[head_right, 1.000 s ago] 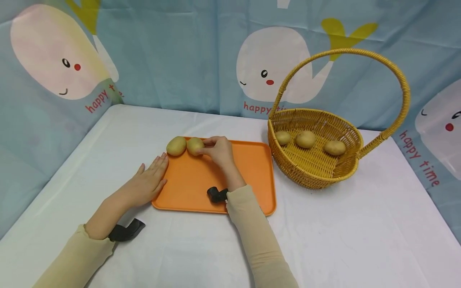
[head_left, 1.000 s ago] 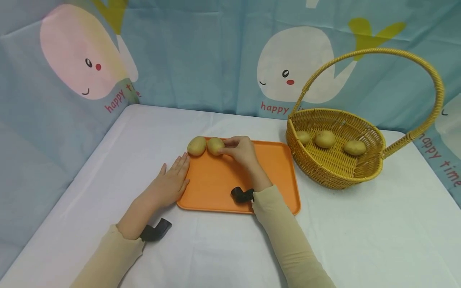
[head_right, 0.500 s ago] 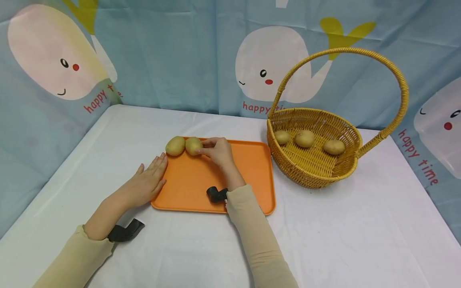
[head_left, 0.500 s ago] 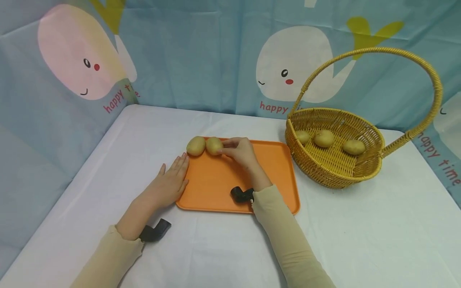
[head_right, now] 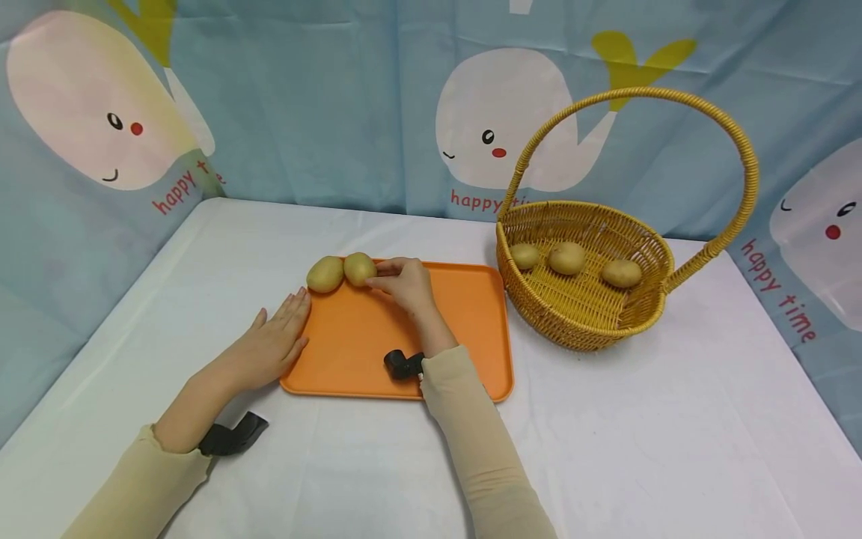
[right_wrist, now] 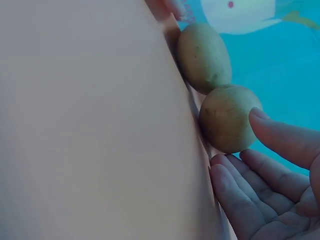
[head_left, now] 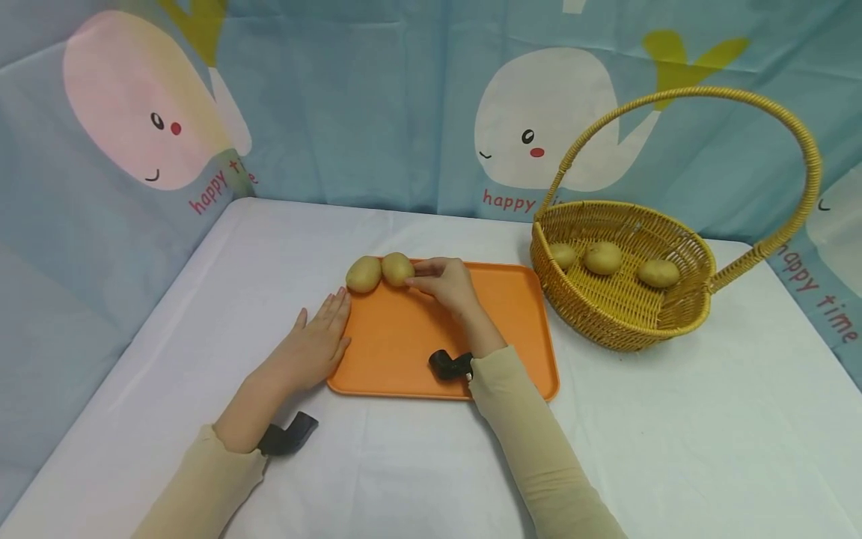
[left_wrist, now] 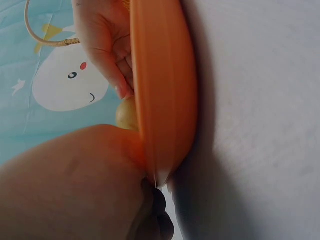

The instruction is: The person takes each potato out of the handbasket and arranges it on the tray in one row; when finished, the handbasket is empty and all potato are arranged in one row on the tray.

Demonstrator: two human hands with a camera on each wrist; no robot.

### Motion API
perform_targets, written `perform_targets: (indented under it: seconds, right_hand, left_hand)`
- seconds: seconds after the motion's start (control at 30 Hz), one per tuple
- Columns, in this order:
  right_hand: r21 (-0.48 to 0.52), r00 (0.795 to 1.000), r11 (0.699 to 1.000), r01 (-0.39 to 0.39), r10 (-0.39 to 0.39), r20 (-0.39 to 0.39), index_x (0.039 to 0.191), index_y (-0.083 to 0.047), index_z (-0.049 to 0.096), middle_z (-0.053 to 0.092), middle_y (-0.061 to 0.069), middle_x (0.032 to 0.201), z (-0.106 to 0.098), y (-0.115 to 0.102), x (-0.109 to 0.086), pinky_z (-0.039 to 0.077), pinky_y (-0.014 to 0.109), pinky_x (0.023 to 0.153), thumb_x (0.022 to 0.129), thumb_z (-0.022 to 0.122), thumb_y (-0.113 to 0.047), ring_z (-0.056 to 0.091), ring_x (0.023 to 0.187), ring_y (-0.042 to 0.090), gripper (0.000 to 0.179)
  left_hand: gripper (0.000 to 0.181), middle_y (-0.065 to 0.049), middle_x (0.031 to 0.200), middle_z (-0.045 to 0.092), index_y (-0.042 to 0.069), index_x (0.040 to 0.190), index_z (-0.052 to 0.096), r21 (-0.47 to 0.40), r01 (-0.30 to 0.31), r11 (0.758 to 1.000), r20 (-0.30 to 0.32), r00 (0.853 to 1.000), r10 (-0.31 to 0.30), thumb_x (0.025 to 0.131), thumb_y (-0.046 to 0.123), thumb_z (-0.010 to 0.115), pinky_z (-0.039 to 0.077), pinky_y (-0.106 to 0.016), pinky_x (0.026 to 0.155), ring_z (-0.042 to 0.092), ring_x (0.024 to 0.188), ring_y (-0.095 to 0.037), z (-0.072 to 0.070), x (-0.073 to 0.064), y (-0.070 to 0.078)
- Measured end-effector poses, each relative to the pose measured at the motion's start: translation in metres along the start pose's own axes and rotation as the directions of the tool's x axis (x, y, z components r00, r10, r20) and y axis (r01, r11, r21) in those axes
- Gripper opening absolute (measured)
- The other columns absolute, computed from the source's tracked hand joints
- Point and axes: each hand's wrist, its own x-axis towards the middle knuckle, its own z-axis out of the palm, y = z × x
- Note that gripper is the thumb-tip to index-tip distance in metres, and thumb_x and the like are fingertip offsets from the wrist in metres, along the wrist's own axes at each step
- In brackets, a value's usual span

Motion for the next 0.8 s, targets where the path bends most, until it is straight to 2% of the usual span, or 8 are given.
perform_targets:
  seconds: [0.2, 0.8]
  right_hand:
    - [0.038, 1.0, 0.999, -0.006, 0.006, -0.014, 0.105, 0.007, 0.068, 0.068, 0.019, 0.102, 0.0002, 0.0009, 0.0005, 0.052, 0.022, 0.068, 0.078, 0.075, -0.002, 0.065, 0.081, 0.016, 0.028]
    - [0.078, 0.999, 0.997, 0.024, -0.022, -0.023, 0.104, 0.007, 0.069, 0.068, 0.019, 0.104, -0.0011, -0.0016, -0.0015, 0.054, 0.031, 0.077, 0.08, 0.072, -0.001, 0.066, 0.087, 0.022, 0.025]
  left_hand:
    - [0.061, -0.025, 0.153, 0.011, -0.01, 0.146, 0.015, 0.011, -0.007, 1.0, -0.008, 1.0, 0.007, 0.1, 0.018, 0.042, 0.012, -0.065, 0.105, 0.013, 0.14, -0.039, -0.0018, -0.0012, 0.0019]
    - [0.061, -0.026, 0.153, 0.011, -0.011, 0.146, 0.015, 0.003, -0.003, 1.0, 0.001, 1.0, 0.003, 0.099, 0.017, 0.042, 0.012, -0.065, 0.105, 0.014, 0.14, -0.04, -0.0053, -0.001, 0.0054]
